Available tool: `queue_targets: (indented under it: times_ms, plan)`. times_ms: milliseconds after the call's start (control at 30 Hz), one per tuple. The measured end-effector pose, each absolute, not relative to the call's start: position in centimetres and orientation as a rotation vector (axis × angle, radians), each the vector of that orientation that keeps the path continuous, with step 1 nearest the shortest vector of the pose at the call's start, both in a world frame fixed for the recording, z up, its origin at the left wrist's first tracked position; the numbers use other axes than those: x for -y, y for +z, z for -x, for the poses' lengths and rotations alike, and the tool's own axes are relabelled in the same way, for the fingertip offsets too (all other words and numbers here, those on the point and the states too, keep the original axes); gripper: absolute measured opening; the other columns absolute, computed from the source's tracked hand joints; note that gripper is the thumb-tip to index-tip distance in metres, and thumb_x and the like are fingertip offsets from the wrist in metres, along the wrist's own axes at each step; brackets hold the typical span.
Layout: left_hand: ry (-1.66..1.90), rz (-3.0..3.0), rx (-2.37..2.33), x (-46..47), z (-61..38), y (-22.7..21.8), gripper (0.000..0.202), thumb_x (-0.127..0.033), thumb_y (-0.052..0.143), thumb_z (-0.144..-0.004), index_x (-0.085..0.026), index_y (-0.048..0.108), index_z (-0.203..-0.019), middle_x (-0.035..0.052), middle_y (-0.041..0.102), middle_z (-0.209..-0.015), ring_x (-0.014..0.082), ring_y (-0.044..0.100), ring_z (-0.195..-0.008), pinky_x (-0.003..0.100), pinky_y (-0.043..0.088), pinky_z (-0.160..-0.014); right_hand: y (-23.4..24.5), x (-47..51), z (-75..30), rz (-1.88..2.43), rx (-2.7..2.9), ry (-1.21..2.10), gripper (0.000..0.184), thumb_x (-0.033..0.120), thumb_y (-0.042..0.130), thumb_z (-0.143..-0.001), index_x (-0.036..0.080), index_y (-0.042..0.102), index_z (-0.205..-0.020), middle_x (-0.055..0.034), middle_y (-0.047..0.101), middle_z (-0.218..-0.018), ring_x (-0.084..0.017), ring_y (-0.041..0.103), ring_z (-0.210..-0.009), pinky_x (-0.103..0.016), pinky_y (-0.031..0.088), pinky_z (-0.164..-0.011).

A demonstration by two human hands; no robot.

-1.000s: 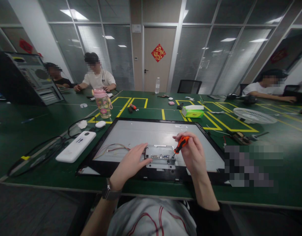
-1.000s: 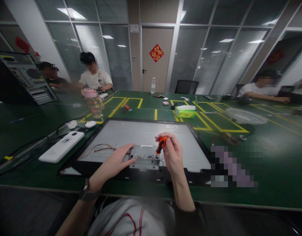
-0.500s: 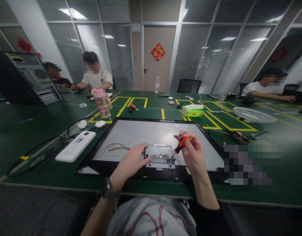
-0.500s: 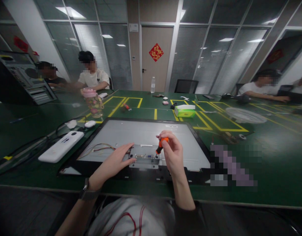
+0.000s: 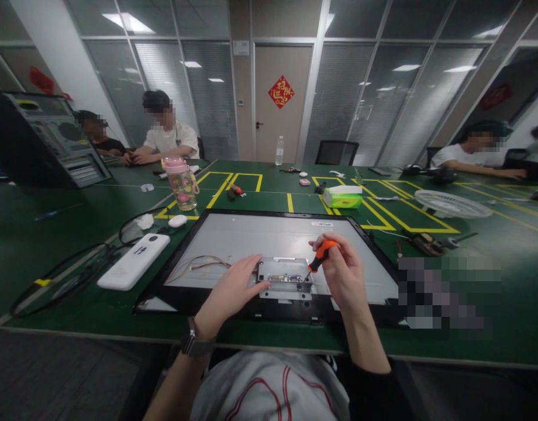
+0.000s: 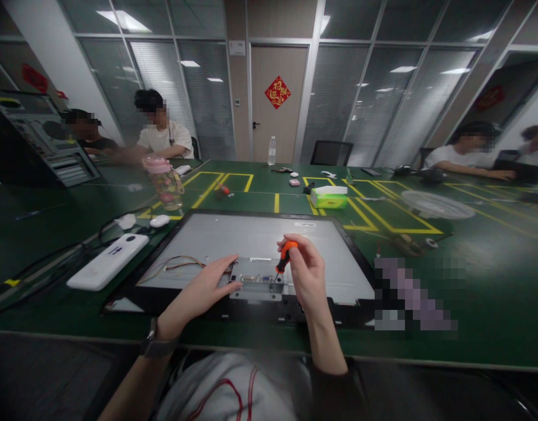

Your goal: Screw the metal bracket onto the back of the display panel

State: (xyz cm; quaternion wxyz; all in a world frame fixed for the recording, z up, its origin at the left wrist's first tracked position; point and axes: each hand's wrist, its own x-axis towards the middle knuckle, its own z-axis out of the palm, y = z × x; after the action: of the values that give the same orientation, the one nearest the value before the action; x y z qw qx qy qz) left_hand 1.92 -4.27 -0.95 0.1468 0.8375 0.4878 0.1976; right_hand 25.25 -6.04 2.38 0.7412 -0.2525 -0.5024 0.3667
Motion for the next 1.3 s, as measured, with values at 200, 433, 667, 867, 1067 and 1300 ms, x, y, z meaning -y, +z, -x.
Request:
queue_targets:
  times_ms: [200,433,667,867,1067,1300]
  plan:
    - [0.561,-2.416,-1.404,4.28,-1.89,-0.88,0.056,-0.044,0.054,-0.093,-0.016,0.043,-0.141,0.0148,0.049,-0.145,0.0275,0.047,-0.133,0.042,0.034,-0.113,2.43,6.04,-25.13,0.514,1.095,0.828,0.016,0.039,0.066,-0.086,0.026,0.072,-0.094,-0.0031,0.066,-0.090,-0.018,0.062,-0.086,-0.037,0.051,-0.084]
    - [0.544,-2.431,-1.410,4.20,-2.05,-0.80,0.056,-0.044,0.055,-0.093,-0.015,0.043,-0.140,0.0154,0.050,-0.145,0.0276,0.048,-0.132,0.043,0.035,-0.112,2.36,6.01,-25.21,0.531,1.081,0.862,0.018,0.039,0.066,-0.087,0.027,0.071,-0.099,-0.0018,0.068,-0.085,-0.017,0.064,-0.077,-0.034,0.053,-0.074]
    - [0.569,-2.435,-1.401,4.15,-1.92,-1.10,0.056,-0.044,0.054,-0.093,-0.016,0.043,-0.140,0.0145,0.050,-0.145,0.0271,0.048,-0.132,0.043,0.035,-0.112,2.32,5.89,-25.26,0.504,1.087,0.791,0.013,0.037,0.074,-0.080,0.027,0.073,-0.088,-0.0012,0.064,-0.091,-0.017,0.062,-0.088,-0.037,0.051,-0.090]
    - [0.550,-2.436,-1.411,4.20,-1.94,-0.99,0.057,-0.044,0.055,-0.093,-0.015,0.043,-0.141,0.0149,0.049,-0.145,0.0270,0.047,-0.133,0.041,0.034,-0.113,2.33,5.96,-25.22,0.514,1.091,0.857,0.018,0.040,0.061,-0.090,0.028,0.070,-0.100,-0.0025,0.068,-0.087,-0.017,0.064,-0.080,-0.036,0.052,-0.078]
    - [0.567,-2.441,-1.402,4.17,-1.87,-1.14,0.057,-0.044,0.055,-0.094,-0.016,0.043,-0.141,0.0146,0.050,-0.144,0.0273,0.048,-0.132,0.042,0.035,-0.112,2.43,5.89,-25.17,0.489,1.079,0.794,0.013,0.038,0.073,-0.081,0.026,0.072,-0.087,-0.0005,0.062,-0.088,-0.015,0.061,-0.084,-0.037,0.051,-0.089]
    - [0.588,-2.438,-1.400,4.12,-1.88,-1.28,0.057,-0.047,0.053,-0.094,-0.016,0.043,-0.140,0.0143,0.050,-0.144,0.0270,0.048,-0.132,0.042,0.035,-0.112,2.64,6.00,-25.08,0.495,1.073,0.852,0.018,0.041,0.062,-0.088,0.026,0.069,-0.095,-0.0019,0.064,-0.085,-0.017,0.061,-0.078,-0.041,0.051,-0.086]
